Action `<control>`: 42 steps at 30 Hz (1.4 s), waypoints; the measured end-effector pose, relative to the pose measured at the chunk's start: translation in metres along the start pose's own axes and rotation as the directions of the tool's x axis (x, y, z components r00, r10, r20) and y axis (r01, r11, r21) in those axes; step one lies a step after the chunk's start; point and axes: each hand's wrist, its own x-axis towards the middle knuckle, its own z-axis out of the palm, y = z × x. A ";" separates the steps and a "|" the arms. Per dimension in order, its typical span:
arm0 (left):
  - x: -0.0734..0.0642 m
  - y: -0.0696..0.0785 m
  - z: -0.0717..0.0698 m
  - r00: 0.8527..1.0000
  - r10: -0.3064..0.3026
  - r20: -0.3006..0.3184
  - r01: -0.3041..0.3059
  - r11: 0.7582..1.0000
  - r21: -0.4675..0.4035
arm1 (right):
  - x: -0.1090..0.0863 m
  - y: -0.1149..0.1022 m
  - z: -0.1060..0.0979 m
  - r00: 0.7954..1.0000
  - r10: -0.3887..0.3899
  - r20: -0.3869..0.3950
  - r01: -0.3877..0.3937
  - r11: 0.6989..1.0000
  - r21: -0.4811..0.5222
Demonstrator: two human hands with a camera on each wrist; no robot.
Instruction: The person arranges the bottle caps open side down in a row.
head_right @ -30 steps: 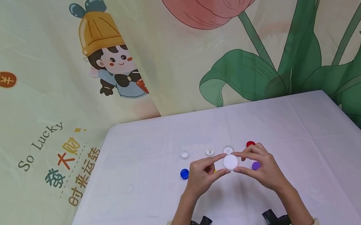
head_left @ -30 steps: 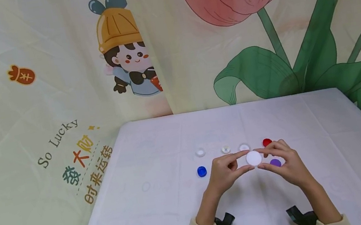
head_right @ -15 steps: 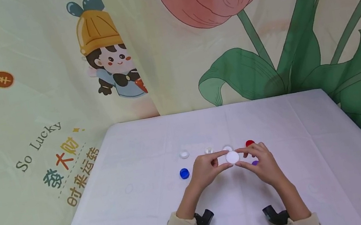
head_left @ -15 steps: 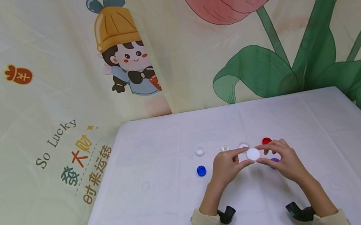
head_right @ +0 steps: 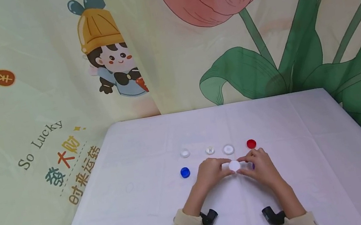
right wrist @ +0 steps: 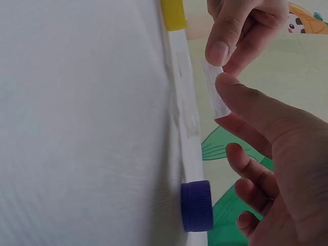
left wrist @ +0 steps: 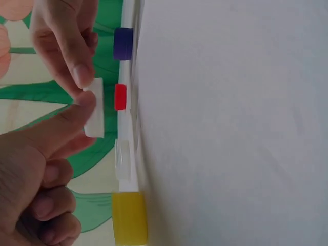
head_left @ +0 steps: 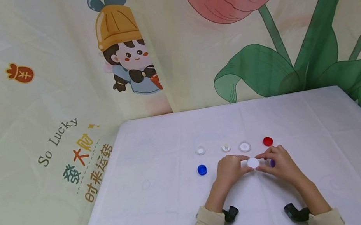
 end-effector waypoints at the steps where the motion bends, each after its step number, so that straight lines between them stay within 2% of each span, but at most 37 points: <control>1: 0.001 0.001 0.002 1.000 -0.004 0.011 0.004 1.000 0.022 | 0.000 0.001 0.001 1.000 -0.013 -0.006 0.013 1.000 -0.020; 6: 0.003 0.004 0.006 0.998 -0.018 0.052 0.013 0.996 0.089 | -0.001 0.003 0.004 0.999 -0.037 -0.016 0.035 0.993 -0.109; 11: 0.004 0.008 0.008 0.997 -0.032 0.070 0.023 0.992 0.126 | -0.001 0.003 0.006 0.999 -0.046 -0.012 0.044 0.988 -0.146; 23: 0.005 0.009 0.010 0.991 -0.064 0.117 0.038 0.977 0.210 | -0.002 0.002 0.008 0.999 0.006 0.046 0.003 0.981 -0.194; 26: 0.004 0.009 0.007 0.990 -0.069 0.125 0.040 0.975 0.217 | -0.001 0.001 0.006 0.999 -0.009 0.052 0.019 0.980 -0.199; 30: 0.001 0.004 -0.002 0.993 -0.070 0.097 0.049 0.977 0.206 | 0.002 -0.001 0.004 0.998 -0.052 0.041 0.059 0.979 -0.195; 38: -0.004 -0.018 -0.025 0.992 -0.125 0.026 0.120 0.984 0.134 | 0.013 -0.016 0.006 0.997 -0.070 0.028 0.073 0.989 -0.131; 42: -0.007 -0.032 -0.033 0.988 -0.145 0.050 0.140 0.987 0.083 | 0.020 -0.028 0.010 0.997 -0.080 0.014 0.081 0.990 -0.112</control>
